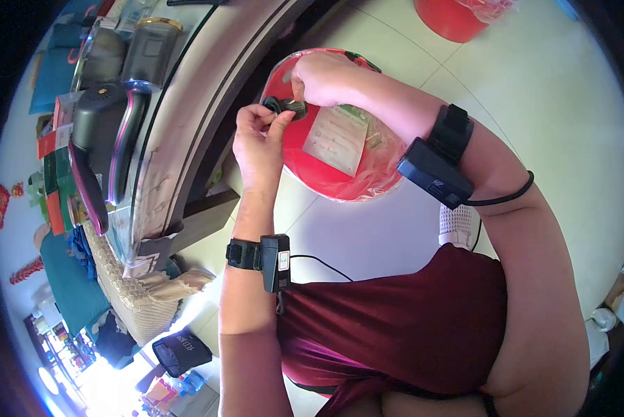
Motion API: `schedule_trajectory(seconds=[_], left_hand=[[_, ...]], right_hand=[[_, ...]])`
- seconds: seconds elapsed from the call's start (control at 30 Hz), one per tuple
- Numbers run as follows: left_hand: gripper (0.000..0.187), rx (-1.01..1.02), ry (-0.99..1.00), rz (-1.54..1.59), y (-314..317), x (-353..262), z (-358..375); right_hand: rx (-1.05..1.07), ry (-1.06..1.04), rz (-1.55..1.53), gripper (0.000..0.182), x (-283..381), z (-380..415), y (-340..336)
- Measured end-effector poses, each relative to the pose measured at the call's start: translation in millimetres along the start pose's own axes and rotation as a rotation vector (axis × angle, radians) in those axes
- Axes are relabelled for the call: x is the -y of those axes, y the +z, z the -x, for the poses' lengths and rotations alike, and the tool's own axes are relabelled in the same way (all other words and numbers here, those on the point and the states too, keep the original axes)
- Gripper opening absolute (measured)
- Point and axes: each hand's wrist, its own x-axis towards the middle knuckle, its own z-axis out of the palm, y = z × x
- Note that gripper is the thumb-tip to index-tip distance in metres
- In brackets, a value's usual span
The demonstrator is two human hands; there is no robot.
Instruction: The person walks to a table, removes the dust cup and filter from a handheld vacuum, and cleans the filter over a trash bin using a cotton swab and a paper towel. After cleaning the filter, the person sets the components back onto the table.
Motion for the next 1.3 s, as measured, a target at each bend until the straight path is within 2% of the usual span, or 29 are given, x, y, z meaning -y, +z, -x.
schedule_trajectory(seconds=[0.1, 0.3, 0.4, 0.5, 0.9, 1.0, 1.13, 1.3], left_hand=[[0.036, 0.018, 0.068, 0.038, 4, 4, 2], [0.043, -0.004, 0.077, -0.082, -3, -3, 5], [0.046, -0.022, 0.059, -0.083, -3, -4, 5], [0.048, -0.028, 0.046, -0.073, -2, -4, 5], [0.05, -0.032, 0.055, -0.105, 1, -4, 6], [0.05, -0.033, 0.054, -0.151, 2, -3, 7], [0.051, -0.061, 0.116, -0.15, 0, -1, 2], [0.052, -0.034, 0.086, -0.189, 4, -5, 6]], right_hand=[[0.024, -0.003, 0.026, 0.023, -1, 2, -2], [-0.012, 0.073, 0.116, 0.025, -1, 7, -10], [-0.031, 0.138, 0.087, 0.014, 0, 9, -9], [0.007, 0.101, 0.063, 0.027, 1, 6, -10], [-0.001, 0.003, 0.125, 0.023, 2, 2, 0], [-0.066, 0.019, 0.168, 0.015, 6, -5, 11], [0.039, 0.048, -0.013, 0.014, -4, -14, 3], [-0.082, 0.028, 0.061, 0.014, -10, 1, 11]])
